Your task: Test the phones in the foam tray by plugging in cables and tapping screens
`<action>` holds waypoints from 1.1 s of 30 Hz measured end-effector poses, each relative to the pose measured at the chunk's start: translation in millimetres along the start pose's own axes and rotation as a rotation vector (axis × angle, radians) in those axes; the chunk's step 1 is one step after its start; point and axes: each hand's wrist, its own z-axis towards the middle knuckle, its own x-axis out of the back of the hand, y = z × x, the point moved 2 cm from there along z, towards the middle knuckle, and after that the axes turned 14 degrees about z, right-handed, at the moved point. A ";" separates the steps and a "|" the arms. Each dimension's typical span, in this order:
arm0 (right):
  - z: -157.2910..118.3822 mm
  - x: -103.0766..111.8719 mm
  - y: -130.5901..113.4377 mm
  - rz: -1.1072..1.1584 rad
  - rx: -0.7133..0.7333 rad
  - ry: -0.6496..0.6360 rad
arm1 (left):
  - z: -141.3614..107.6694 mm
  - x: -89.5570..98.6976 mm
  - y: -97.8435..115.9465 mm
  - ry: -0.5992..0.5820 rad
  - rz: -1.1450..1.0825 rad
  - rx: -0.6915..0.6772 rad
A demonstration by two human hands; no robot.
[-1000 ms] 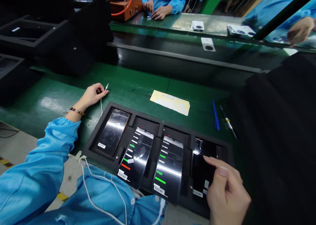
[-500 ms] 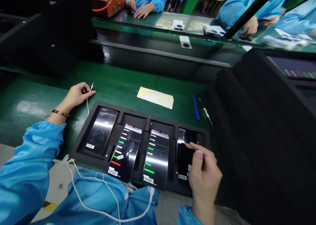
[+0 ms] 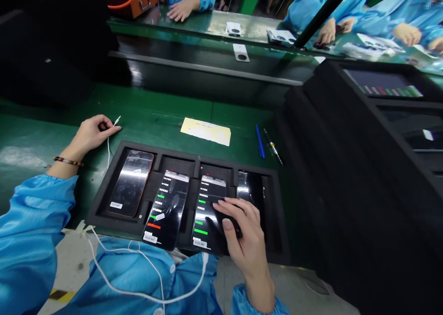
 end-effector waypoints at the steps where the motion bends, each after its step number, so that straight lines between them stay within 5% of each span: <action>1: -0.3 0.2 -0.1 0.005 -0.003 -0.001 | 0.1 -0.2 -0.6 0.003 -0.004 0.002; 22: -1.4 -0.6 -2.1 0.010 -0.017 0.034 | -2.8 0.9 5.6 0.010 -0.012 0.012; 26: -0.2 -1.8 -2.2 0.011 -0.003 0.039 | -1.3 4.2 9.5 0.038 -0.164 0.026; 30: 0.8 -1.6 -1.2 0.016 0.022 0.048 | -10.1 33.0 18.4 0.167 -0.338 0.075; 33: 0.3 -0.3 1.3 0.014 0.031 0.021 | -47.1 76.2 29.0 0.370 -0.514 0.170</action>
